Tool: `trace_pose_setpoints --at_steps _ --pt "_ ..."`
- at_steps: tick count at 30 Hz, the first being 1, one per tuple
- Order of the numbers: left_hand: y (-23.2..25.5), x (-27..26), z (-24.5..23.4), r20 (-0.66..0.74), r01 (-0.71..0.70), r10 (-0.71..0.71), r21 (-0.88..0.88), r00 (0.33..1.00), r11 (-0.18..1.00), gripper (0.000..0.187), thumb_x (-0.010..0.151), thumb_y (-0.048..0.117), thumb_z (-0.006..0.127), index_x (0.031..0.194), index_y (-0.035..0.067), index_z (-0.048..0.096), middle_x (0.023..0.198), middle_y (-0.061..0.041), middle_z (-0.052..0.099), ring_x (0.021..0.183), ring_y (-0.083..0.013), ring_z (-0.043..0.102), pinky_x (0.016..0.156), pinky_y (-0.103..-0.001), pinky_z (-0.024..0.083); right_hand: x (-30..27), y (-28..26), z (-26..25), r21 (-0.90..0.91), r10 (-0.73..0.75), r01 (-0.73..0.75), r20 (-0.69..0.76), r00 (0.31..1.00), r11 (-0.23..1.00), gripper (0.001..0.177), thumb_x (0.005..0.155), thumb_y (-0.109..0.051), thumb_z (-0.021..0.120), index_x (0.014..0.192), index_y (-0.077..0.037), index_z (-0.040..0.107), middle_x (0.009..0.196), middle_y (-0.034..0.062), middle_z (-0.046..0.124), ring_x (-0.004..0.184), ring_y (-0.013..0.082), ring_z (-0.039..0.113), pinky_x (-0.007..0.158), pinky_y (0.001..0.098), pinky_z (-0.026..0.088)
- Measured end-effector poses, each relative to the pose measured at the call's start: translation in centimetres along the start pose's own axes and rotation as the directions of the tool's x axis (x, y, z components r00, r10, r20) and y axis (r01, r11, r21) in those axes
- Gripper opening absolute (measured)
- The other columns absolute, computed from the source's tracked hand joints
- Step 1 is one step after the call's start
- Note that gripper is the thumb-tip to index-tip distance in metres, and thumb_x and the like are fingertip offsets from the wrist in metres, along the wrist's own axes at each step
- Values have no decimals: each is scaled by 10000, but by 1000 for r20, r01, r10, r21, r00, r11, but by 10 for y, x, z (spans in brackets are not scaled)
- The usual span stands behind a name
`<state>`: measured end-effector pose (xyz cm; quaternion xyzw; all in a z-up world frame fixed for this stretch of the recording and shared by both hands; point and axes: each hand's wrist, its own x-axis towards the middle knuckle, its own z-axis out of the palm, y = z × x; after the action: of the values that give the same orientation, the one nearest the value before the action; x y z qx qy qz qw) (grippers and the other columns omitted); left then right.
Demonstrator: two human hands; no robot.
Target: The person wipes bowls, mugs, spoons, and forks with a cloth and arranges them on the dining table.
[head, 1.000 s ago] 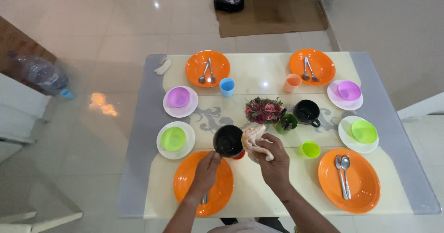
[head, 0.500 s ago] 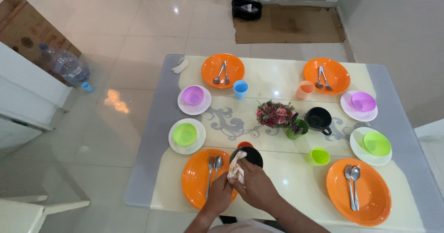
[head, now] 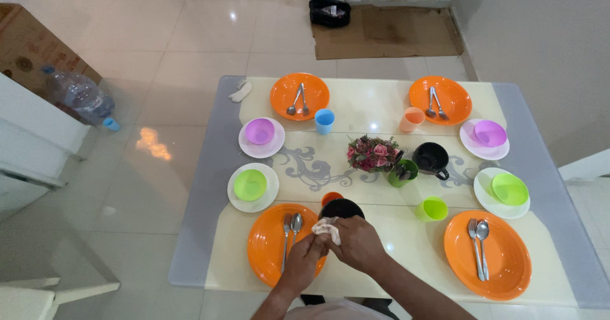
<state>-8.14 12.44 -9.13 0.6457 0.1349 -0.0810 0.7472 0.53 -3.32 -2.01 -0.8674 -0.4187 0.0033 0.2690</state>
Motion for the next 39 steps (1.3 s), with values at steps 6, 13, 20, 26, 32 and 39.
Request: trace_pose_setpoints --at_steps 6,13,20,26,32,39 --pt "17 -7 4 1 -64 64 72 998 995 384 1054 340 497 1005 9 685 830 -22 678 766 -98 599 757 -270 530 2 -3 4 -36 -32 26 -171 985 999 189 925 -291 691 834 -129 718 711 34 667 625 249 635 612 394 476" --pt "38 -15 10 -107 -71 101 252 989 965 281 984 293 666 1052 21 672 862 -96 725 805 -145 661 756 -291 537 16 -15 -4 -4 163 -181 -418 894 983 333 973 -306 630 733 -85 699 634 91 643 569 322 594 570 444 491" --pt "27 -7 27 -18 -412 412 8 911 911 1149 776 -3 876 1591 100 72 1560 -174 347 1472 -278 414 1196 -413 377 24 -23 -7 514 753 -633 -41 657 579 441 1023 -408 517 978 -52 772 695 138 734 655 231 755 614 347 567" --pt "27 -3 16 44 -415 426 -162 904 895 1145 780 -51 842 1604 97 62 1587 -157 350 1464 -283 435 1190 -435 426 20 -27 -20 790 454 -195 -116 883 581 314 956 -145 567 1236 -14 624 1023 84 722 949 99 648 843 261 526" --pt "40 -5 13 104 -322 370 -316 923 892 1135 796 -40 816 1619 110 49 1573 -136 359 1460 -262 432 1180 -432 452 16 -33 -44 722 368 -190 -95 925 665 323 986 -95 553 1294 -33 627 1079 87 736 993 118 670 894 269 536" --pt "37 0 10 88 -359 425 -398 901 844 1102 842 59 841 1629 108 72 1591 -92 344 1468 -236 416 1200 -420 424 10 -31 -45 692 186 -76 -86 979 718 360 1027 -178 579 1343 -6 592 1196 108 731 1077 176 685 945 320 531"
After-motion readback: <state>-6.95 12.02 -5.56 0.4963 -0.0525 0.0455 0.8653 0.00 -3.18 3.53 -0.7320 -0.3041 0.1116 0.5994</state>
